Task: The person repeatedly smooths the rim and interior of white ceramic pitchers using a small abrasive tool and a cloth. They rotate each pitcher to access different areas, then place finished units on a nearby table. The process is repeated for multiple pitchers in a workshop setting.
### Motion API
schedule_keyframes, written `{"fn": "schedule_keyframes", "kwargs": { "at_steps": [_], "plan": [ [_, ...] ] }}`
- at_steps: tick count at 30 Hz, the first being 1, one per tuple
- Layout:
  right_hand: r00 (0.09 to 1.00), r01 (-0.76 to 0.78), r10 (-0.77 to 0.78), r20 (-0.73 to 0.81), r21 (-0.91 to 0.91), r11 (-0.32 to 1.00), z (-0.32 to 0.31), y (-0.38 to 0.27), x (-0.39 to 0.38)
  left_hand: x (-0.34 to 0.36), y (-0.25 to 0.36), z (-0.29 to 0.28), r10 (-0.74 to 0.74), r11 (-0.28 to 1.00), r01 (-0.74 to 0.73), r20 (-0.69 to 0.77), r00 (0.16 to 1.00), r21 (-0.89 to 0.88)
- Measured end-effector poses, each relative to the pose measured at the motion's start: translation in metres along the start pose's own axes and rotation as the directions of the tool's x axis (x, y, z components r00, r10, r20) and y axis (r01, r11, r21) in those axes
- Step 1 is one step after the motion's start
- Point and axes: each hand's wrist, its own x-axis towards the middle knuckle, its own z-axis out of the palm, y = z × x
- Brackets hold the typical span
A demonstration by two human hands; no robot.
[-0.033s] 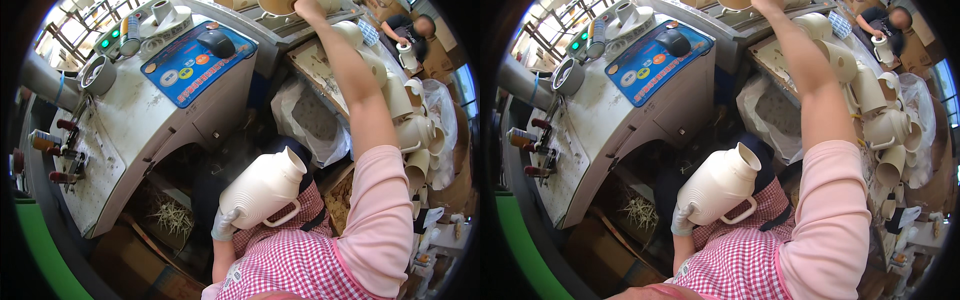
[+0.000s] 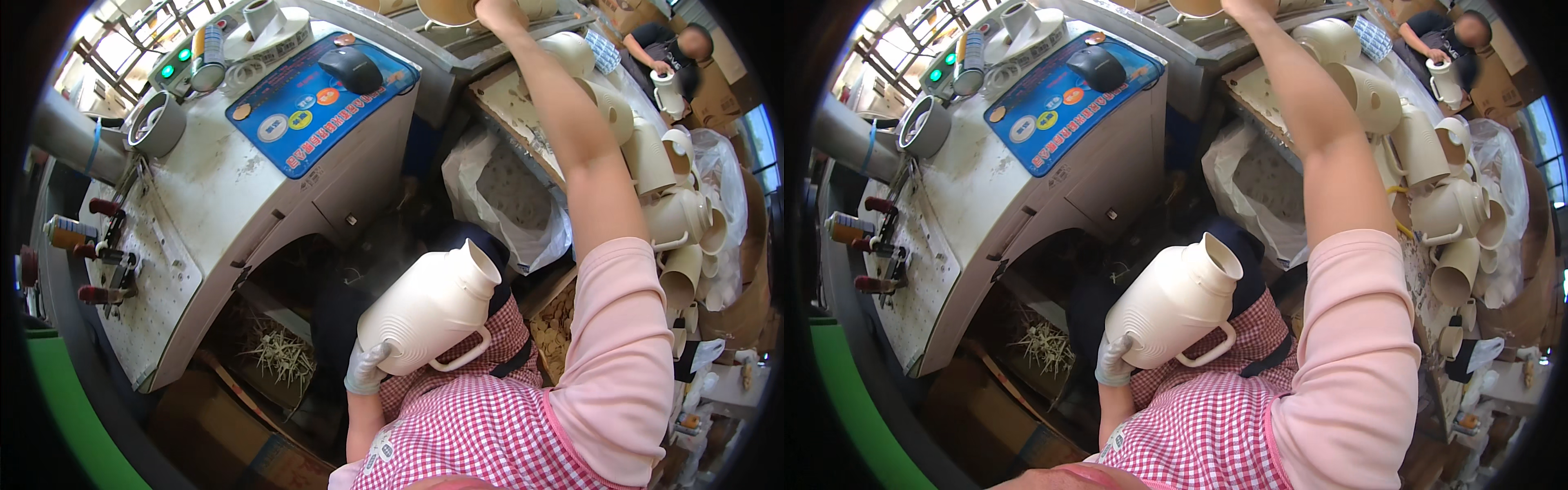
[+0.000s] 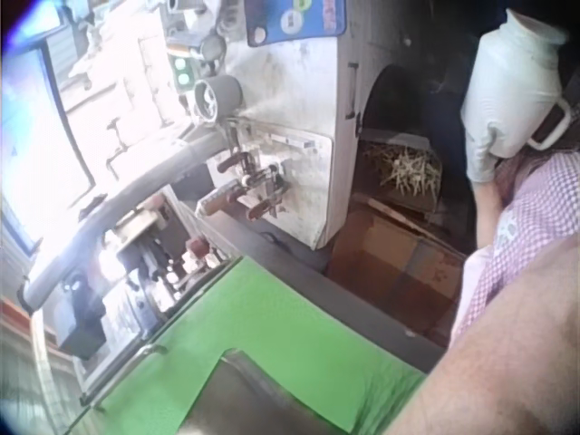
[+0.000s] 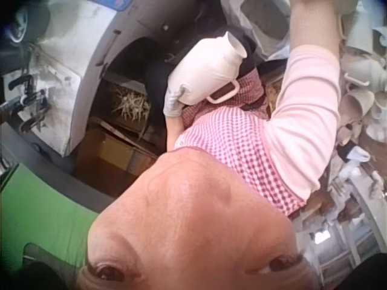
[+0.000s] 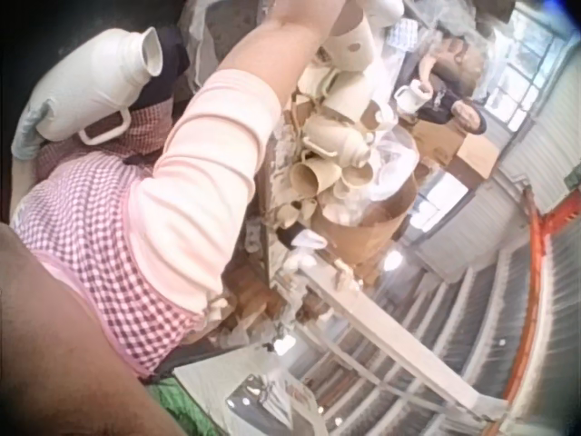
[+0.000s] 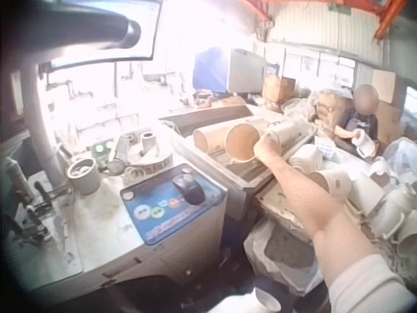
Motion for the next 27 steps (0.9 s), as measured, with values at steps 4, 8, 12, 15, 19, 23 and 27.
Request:
{"fn": "schedule_keyframes", "kwargs": {
  "at_steps": [4,8,12,15,19,23,27],
  "plan": [
    [0.993,-0.077,0.082,0.080,-0.063,0.995,0.064,-0.013,-0.006,0.006,-0.002,-0.004,-0.052,0.997,0.058,-0.096,0.994,0.054],
    [0.975,-0.042,0.072,0.211,-0.145,0.989,0.102,-0.034,-0.010,0.008,-0.004,-0.003,-0.050,0.997,0.055,-0.093,0.994,0.049],
    [0.869,0.288,-0.126,0.478,-0.282,0.915,0.084,-0.045,-0.003,0.010,0.000,0.005,-0.054,0.996,0.061,-0.101,0.993,0.067],
    [0.716,0.594,-0.659,0.232,0.292,0.749,0.032,-0.048,-0.016,0.009,-0.003,0.003,-0.011,0.999,0.015,-0.113,0.994,0.032],
    [0.934,0.318,-0.353,0.056,0.322,0.892,-0.074,-0.030,-0.108,-0.001,-0.016,-0.023,0.069,0.992,-0.049,-0.174,0.982,0.118],
    [0.584,-0.199,-0.353,0.730,0.552,0.810,-0.214,0.086,-0.235,-0.028,-0.022,-0.046,0.322,0.941,-0.284,-0.220,0.921,0.186],
    [-0.074,-0.561,-0.285,0.956,0.197,0.804,-0.265,0.234,-0.365,-0.058,-0.016,-0.017,0.777,0.283,-0.523,0.127,0.617,0.804]
  ]
}}
